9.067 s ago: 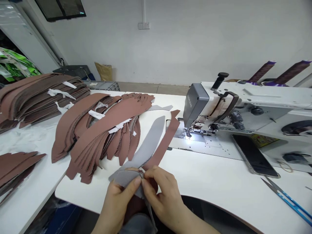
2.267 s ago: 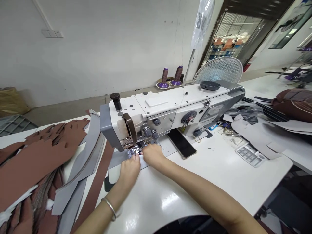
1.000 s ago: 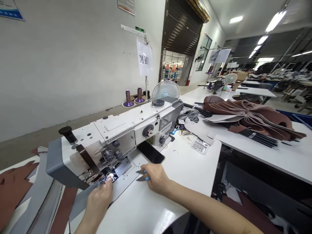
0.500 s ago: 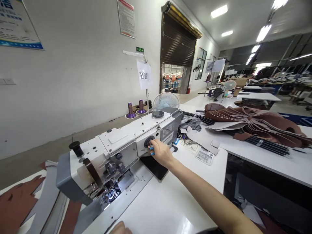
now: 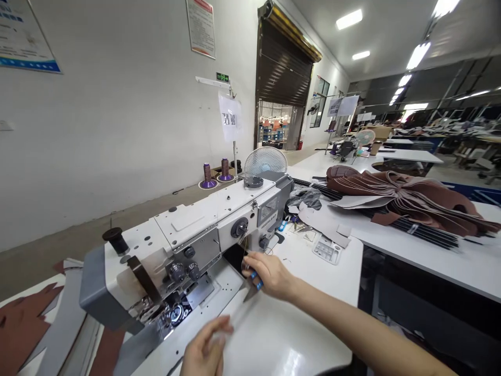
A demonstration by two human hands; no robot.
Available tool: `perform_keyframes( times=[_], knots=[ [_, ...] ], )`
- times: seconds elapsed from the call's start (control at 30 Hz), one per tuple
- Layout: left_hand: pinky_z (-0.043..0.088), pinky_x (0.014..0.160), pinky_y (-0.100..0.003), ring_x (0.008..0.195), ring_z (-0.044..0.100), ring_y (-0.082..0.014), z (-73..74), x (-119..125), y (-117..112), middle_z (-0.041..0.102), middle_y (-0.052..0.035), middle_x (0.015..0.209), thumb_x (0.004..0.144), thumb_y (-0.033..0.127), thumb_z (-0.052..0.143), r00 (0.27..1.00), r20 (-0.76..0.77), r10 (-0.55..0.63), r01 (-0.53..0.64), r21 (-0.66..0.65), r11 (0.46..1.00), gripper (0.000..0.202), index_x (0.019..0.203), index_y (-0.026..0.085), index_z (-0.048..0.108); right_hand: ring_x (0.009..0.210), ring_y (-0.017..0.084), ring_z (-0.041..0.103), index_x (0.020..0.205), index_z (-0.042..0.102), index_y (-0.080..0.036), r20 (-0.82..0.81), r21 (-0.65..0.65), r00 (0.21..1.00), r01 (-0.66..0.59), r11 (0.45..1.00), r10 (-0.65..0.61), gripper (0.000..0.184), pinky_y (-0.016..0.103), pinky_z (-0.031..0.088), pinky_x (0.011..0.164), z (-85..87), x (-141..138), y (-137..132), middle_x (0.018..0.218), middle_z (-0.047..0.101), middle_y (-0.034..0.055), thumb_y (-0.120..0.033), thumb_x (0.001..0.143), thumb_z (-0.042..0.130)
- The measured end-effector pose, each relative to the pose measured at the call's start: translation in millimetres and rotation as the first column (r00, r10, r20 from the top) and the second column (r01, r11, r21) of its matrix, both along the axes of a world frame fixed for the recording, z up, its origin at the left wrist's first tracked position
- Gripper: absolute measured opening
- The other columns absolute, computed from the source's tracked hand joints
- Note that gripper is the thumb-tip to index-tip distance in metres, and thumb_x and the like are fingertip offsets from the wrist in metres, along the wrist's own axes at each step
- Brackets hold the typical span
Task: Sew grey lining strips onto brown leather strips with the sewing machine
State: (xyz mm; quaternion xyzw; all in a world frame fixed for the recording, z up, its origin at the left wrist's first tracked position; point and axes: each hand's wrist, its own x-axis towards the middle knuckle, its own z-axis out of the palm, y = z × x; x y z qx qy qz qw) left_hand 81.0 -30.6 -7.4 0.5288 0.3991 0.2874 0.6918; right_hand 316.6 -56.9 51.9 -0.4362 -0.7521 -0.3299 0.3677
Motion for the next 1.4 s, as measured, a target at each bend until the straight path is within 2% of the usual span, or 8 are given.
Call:
perform_keyframes(
  times=[0.23, 0.5, 0.7, 0.9, 1.03, 1.13, 1.2, 1.4],
  knots=[
    [0.052, 0.074, -0.031, 0.082, 0.064, -0.0204, 44.9, 32.4, 12.6, 0.072, -0.0094, 0.105, 0.075, 0.042, 0.062, 0.993, -0.11, 0.046, 0.018, 0.52, 0.854, 0.035, 0.1, 0.021, 0.075, 0.07, 0.016, 0.064, 0.11, 0.052, -0.02, -0.61, -0.218, 0.792, -0.178, 0.96, 0.008, 0.017, 0.025, 0.052, 0.059, -54.5, -82.5, -25.3, 0.088, 0.067, 0.0066, -0.026, 0.094, 0.05],
    [0.029, 0.041, -0.024, 0.033, 0.037, -0.0113, 25.8, 14.0, 19.2, 0.042, 0.0075, 0.035, 0.068, 0.052, 0.062, 0.956, -0.293, 0.025, 0.027, 0.172, 0.985, 0.041, 0.083, 0.015, 0.071, 0.061, 0.014, 0.055, 0.08, 0.063, -0.018, -0.849, -0.526, 0.356, -0.504, 0.685, -0.39, 0.036, 0.024, 0.042, 0.057, -46.6, -67.7, -43.9, 0.07, 0.063, 0.001, -0.052, 0.088, 0.056],
    [0.028, 0.042, -0.025, 0.034, 0.036, -0.0101, 23.0, 25.8, 13.0, 0.042, 0.0072, 0.039, 0.068, 0.049, 0.058, 0.95, -0.31, -0.033, 0.106, 0.222, 0.969, 0.033, 0.072, 0.017, 0.068, 0.058, 0.013, 0.05, 0.067, 0.066, -0.017, -0.791, -0.612, 0.422, -0.543, 0.575, -0.443, 0.038, 0.023, 0.036, 0.057, -43.4, -61.1, -41.3, 0.06, 0.059, -0.0004, -0.049, 0.085, 0.057],
    [0.022, 0.041, -0.023, 0.034, 0.031, -0.0071, 22.1, 26.6, 9.0, 0.046, 0.0068, 0.041, 0.065, 0.052, 0.064, 0.962, -0.267, -0.047, 0.084, 0.129, 0.988, 0.036, 0.069, 0.017, 0.066, 0.058, 0.014, 0.056, 0.059, 0.061, -0.018, -0.735, -0.657, 0.51, -0.371, 0.656, -0.448, 0.044, 0.022, 0.043, 0.06, -44.9, -60.8, -43.6, 0.058, 0.06, -0.0001, -0.045, 0.092, 0.05],
    [0.014, 0.038, -0.02, 0.034, 0.027, -0.0024, 18.5, 9.5, 6.7, 0.066, -0.0009, 0.062, 0.064, 0.054, 0.068, 0.986, -0.167, 0.01, -0.013, -0.015, 1.0, 0.042, 0.078, 0.014, 0.068, 0.079, 0.023, 0.065, 0.102, 0.066, -0.015, -0.622, -0.689, 0.504, 0.013, 0.725, -0.6, 0.035, 0.031, 0.049, 0.074, -54.0, -13.5, -60.3, 0.083, 0.068, 0.0078, -0.042, 0.096, 0.044],
    [0.012, 0.035, -0.018, 0.035, 0.025, -0.0002, 12.9, -11.9, 9.5, 0.071, -0.0069, 0.075, 0.062, 0.047, 0.073, 0.988, -0.132, 0.078, -0.097, -0.149, 0.984, 0.042, 0.083, 0.012, 0.068, 0.081, 0.029, 0.064, 0.117, 0.059, -0.008, -0.221, -0.717, 0.375, 0.563, 0.411, -0.9, 0.034, 0.038, 0.048, 0.069, -64.6, 33.5, -74.2, 0.096, 0.065, 0.0175, -0.029, 0.097, 0.04],
    [0.012, 0.034, -0.016, 0.035, 0.024, 0.0006, 9.5, -24.6, 13.5, 0.072, -0.0099, 0.078, 0.061, 0.039, 0.075, 0.988, -0.099, 0.118, -0.14, -0.246, 0.959, 0.036, 0.082, 0.011, 0.067, 0.078, 0.031, 0.062, 0.105, 0.062, -0.004, -0.058, -0.679, 0.341, 0.675, 0.288, -0.938, 0.028, 0.04, 0.046, 0.067, -70.0, 52.7, -80.2, 0.089, 0.064, 0.0215, -0.016, 0.093, 0.04],
    [0.015, 0.032, -0.014, 0.036, 0.027, 0.0007, 5.6, -30.1, 14.5, 0.071, -0.0098, 0.08, 0.068, 0.024, 0.069, 0.95, 0.0, 0.313, -0.294, -0.342, 0.892, 0.021, 0.082, 0.01, 0.064, 0.095, 0.029, 0.057, 0.115, 0.061, -0.009, 0.057, -0.597, 0.706, 0.591, 0.543, -0.706, 0.03, 0.043, 0.046, 0.082, -76.0, -7.0, -65.1, 0.106, 0.062, 0.0207, -0.011, 0.093, 0.041]
  ],
)
